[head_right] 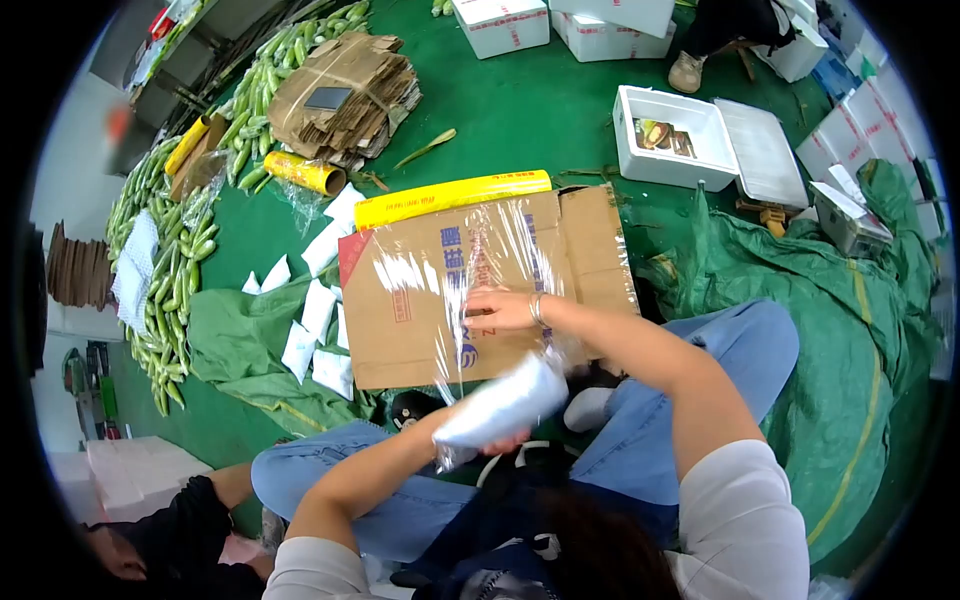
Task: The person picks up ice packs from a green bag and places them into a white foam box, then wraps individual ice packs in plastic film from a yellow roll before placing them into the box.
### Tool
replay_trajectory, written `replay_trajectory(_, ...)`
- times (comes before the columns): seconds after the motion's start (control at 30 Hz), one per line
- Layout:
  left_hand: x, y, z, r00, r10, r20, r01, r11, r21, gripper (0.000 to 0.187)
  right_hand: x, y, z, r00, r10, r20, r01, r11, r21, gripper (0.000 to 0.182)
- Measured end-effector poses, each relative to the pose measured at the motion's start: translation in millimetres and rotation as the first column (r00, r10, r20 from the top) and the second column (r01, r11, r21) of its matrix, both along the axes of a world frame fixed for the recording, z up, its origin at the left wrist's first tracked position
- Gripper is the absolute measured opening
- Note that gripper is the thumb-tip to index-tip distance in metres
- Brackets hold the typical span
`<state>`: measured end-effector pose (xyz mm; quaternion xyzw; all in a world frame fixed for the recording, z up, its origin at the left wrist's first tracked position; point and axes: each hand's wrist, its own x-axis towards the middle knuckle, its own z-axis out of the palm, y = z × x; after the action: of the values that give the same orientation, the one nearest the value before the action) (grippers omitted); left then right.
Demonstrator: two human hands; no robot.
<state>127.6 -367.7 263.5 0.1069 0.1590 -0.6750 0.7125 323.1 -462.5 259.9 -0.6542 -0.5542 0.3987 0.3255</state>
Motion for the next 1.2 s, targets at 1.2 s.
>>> replay_trajectory(1.2,-111.8,70.4,137.0,0.207,0.223,0.953,-0.961,0.228,0.155,0.047,-198.0,42.7,259.4,0.800,-0.362,0.479,-0.136,0.667,0.732,0.022)
